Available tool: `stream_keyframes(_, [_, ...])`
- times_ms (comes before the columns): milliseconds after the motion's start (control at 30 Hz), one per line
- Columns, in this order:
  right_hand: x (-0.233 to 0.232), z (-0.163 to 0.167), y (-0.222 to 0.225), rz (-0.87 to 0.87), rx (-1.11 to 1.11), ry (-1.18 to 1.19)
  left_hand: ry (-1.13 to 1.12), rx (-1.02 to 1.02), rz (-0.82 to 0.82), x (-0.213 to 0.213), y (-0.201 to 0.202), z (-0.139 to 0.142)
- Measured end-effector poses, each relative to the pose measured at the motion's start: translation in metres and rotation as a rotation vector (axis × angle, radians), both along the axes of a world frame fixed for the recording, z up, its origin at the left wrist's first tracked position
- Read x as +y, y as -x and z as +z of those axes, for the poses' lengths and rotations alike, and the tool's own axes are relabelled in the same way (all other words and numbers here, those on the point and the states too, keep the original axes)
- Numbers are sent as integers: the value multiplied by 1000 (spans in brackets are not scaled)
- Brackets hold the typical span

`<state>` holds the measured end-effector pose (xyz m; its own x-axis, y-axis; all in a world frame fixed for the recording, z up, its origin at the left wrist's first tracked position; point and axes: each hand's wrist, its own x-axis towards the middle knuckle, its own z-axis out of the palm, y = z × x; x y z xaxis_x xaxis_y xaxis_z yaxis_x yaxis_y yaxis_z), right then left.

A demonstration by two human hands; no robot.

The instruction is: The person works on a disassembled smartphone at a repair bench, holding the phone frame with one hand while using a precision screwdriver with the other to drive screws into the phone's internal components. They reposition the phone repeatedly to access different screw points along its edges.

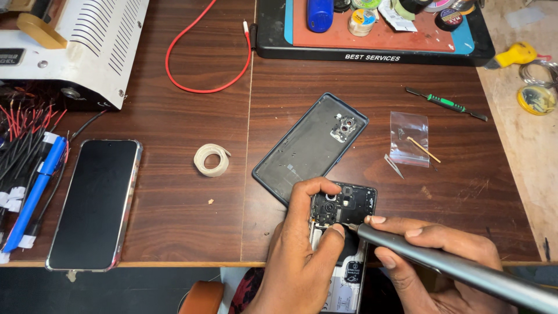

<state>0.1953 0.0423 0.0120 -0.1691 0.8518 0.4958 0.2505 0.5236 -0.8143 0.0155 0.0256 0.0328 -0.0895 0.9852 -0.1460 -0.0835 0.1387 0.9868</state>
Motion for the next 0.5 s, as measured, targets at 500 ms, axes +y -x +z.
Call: stream_keyframes(500, [-1,0,5,-10,-67,-40,-4,53,3,-1,-2,1])
